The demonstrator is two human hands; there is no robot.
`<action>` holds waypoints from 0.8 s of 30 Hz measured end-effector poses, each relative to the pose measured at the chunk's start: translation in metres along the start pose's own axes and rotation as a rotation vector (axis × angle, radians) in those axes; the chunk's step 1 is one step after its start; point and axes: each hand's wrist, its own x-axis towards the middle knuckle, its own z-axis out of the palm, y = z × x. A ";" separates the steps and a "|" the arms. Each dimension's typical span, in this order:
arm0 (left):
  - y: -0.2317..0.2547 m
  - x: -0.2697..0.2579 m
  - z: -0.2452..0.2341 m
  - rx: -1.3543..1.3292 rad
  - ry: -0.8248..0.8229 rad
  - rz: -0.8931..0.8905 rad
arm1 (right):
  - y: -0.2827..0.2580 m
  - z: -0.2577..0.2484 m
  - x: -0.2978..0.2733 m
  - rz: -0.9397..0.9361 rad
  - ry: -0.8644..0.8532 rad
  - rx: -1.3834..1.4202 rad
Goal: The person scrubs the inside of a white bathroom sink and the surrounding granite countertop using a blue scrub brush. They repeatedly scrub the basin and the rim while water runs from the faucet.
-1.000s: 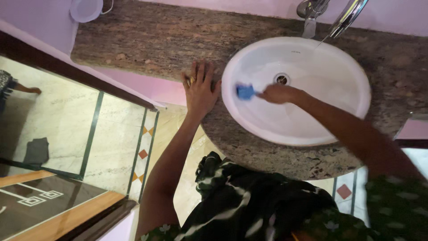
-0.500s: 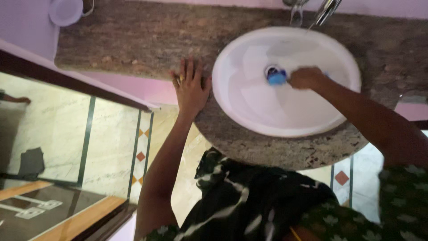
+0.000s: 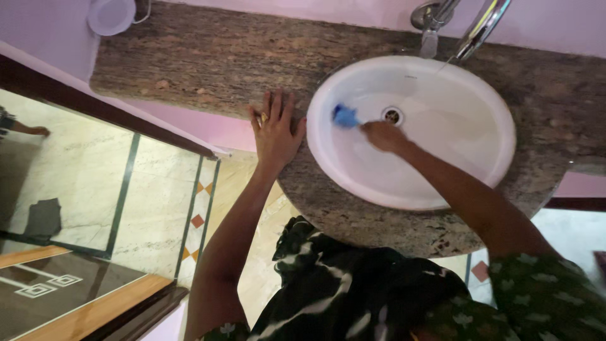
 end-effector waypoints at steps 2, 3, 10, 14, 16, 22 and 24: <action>0.000 -0.002 -0.001 0.003 -0.018 -0.014 | -0.009 0.000 -0.025 -0.031 -0.205 0.090; 0.000 -0.002 -0.001 0.003 -0.016 -0.014 | 0.003 0.000 -0.043 -0.012 -0.286 0.101; 0.001 0.001 0.003 0.006 0.008 0.001 | 0.123 -0.044 -0.031 0.286 -0.135 -0.154; 0.002 0.000 -0.001 0.005 -0.005 0.001 | 0.054 -0.028 0.023 0.121 0.042 -0.030; 0.000 0.000 0.001 0.002 0.045 0.015 | 0.021 -0.009 0.015 -0.057 -0.098 -0.039; 0.000 -0.001 0.002 0.036 -0.022 0.001 | 0.073 -0.025 -0.063 -0.203 -0.294 -0.249; -0.001 0.002 0.001 0.021 -0.015 -0.001 | 0.081 -0.042 -0.052 -0.017 -0.188 -0.301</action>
